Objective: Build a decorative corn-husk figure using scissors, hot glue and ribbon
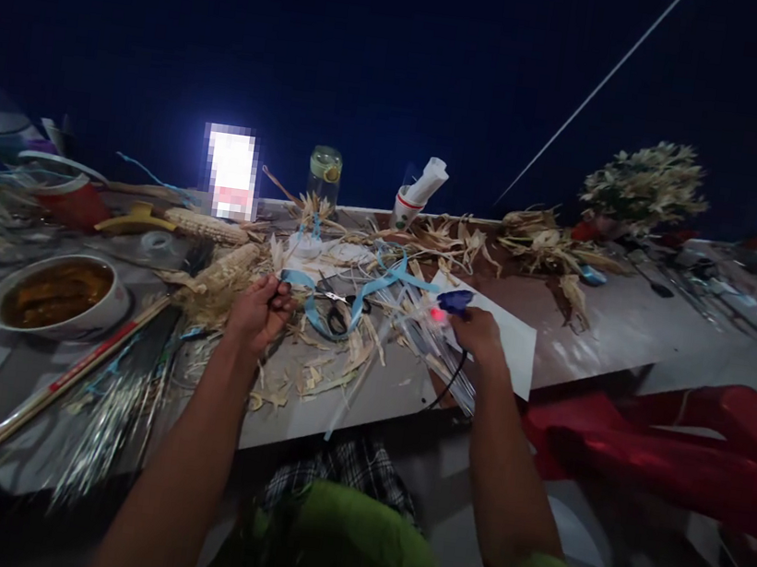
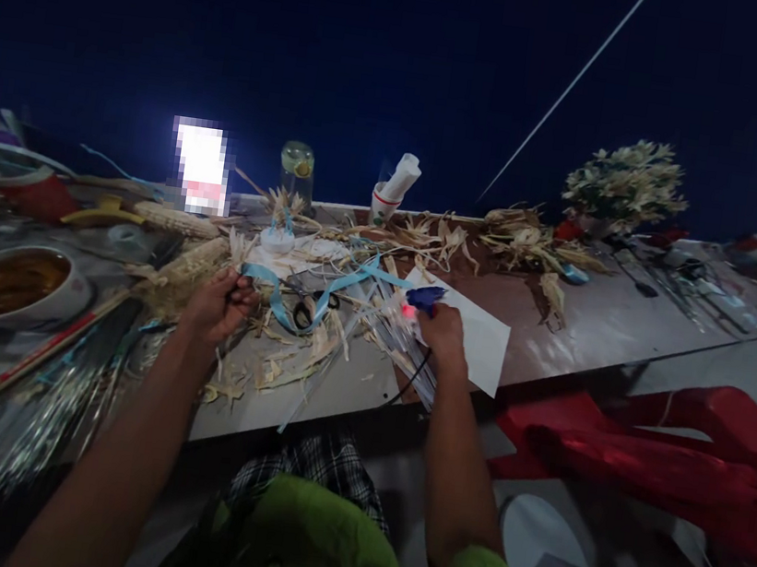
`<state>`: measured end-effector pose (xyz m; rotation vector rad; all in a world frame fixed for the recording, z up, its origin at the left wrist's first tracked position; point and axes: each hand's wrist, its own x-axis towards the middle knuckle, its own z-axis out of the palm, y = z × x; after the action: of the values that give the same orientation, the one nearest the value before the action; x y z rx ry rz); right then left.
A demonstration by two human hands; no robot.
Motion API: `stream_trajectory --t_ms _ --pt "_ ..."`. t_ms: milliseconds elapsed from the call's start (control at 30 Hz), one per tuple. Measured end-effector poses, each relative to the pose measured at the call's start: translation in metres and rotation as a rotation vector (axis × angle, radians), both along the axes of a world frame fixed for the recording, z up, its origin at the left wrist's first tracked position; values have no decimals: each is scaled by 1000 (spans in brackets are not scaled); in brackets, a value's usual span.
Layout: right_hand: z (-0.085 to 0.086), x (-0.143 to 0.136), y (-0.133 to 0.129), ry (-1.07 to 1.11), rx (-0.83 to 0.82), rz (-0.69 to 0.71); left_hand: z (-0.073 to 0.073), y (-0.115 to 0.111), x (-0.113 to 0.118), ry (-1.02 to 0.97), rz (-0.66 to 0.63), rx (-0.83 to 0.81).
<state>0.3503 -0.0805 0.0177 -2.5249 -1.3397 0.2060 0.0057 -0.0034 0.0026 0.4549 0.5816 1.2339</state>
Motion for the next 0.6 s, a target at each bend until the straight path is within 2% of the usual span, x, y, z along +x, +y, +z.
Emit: stream_trajectory --t_ms 100,133,167,200,233,267,333,433,533,600 --pt "17 0 -4 176 219 -55 0 -1 0 8 -22 -11" --pt "25 -3 -4 352 429 -100 0 -1 1 8 -19 -14" --pt "34 -9 -4 530 649 -83 0 -1 1 8 -20 -18" --pt "42 -17 -4 691 795 1 0 -1 2 6 -12 -19" --pt "49 -28 -3 794 868 74 -1 -1 2 7 -8 -20" --pt "55 -41 -2 869 880 140 -1 -2 3 11 -9 -24" --pt "58 -73 1 1002 781 271 0 -2 4 24 -15 -32" --pt "46 -124 7 1138 502 413 1 -2 4 31 16 -33" --pt "28 -161 15 1106 332 488 2 -3 2 12 65 -30" --pt "21 -174 21 1015 262 528 2 -3 0 9 80 -33"
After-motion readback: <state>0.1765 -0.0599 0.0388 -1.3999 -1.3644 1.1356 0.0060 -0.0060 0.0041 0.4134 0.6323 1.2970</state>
